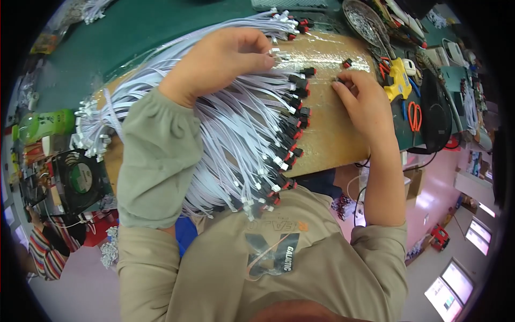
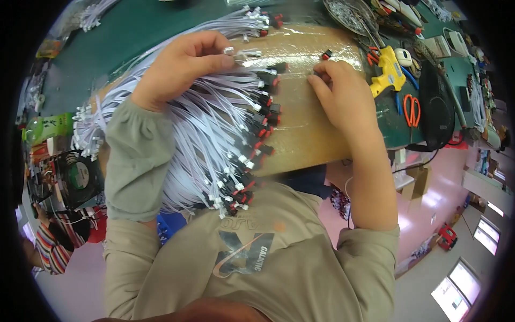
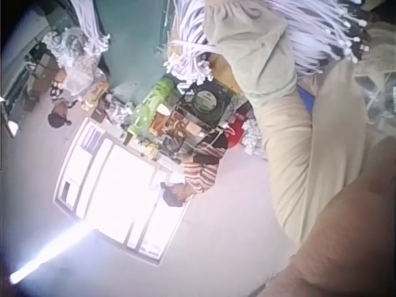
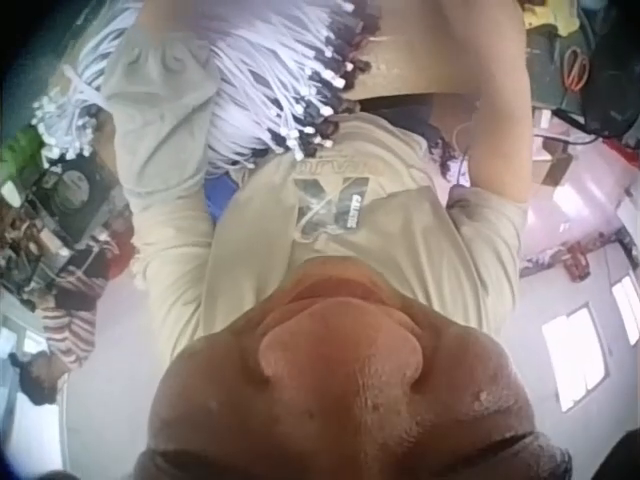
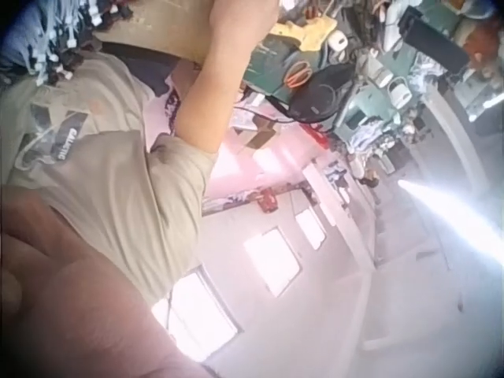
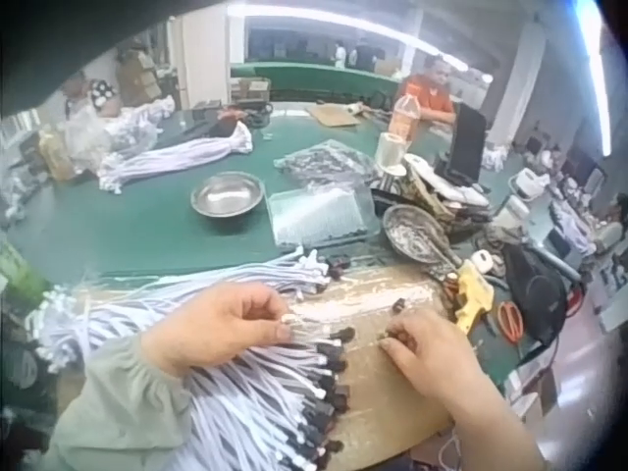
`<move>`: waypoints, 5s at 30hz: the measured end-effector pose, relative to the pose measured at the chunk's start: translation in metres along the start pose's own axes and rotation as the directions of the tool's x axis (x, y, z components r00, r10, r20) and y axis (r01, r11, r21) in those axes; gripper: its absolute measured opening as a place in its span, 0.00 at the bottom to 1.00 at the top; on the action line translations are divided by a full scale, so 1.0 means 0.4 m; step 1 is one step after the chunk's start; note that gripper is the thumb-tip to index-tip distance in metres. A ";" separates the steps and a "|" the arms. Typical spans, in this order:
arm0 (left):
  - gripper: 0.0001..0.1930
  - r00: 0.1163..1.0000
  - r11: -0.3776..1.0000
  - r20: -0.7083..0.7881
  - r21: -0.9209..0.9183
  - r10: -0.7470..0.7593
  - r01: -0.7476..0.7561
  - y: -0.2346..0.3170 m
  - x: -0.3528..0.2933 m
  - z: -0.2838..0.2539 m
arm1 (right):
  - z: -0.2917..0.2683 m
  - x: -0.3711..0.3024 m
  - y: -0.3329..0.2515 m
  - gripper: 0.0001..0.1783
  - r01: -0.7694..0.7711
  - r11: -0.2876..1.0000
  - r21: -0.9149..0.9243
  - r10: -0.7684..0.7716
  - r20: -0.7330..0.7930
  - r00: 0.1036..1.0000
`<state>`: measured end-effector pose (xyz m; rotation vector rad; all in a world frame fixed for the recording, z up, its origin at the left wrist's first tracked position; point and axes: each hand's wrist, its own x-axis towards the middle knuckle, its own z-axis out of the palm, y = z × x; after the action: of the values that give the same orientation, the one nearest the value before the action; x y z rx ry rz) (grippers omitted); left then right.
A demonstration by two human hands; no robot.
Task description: The person attaches small black connectors onto the ends of ribbon cables by hand and solders them using a handheld soldering tool.
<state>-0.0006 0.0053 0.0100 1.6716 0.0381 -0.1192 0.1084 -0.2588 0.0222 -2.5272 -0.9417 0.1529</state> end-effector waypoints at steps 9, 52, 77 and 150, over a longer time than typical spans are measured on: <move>0.08 0.995 0.992 -0.051 -0.091 0.089 -0.093 -0.005 0.009 0.012 | 0.002 0.012 -0.007 0.14 -0.033 0.943 0.330 0.066 -0.087 0.994; 0.11 0.951 0.932 -0.309 -0.351 -0.018 -0.096 0.005 0.019 0.028 | 0.082 0.134 -0.145 0.12 -0.232 0.183 0.955 0.021 0.232 0.973; 0.11 0.941 0.919 -0.337 -0.372 -0.002 -0.131 0.001 0.022 0.022 | 0.109 0.143 -0.148 0.16 -0.111 0.300 0.948 0.023 0.109 0.994; 0.06 0.950 0.885 -0.313 -0.445 -0.014 -0.134 -0.016 0.021 -0.003 | 0.018 0.103 -0.131 0.21 0.061 0.695 0.716 0.052 -0.134 0.990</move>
<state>0.0073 0.0068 0.0030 1.1950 0.2342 0.1913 0.1070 -0.1943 0.0406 -1.7656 -0.6477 0.2737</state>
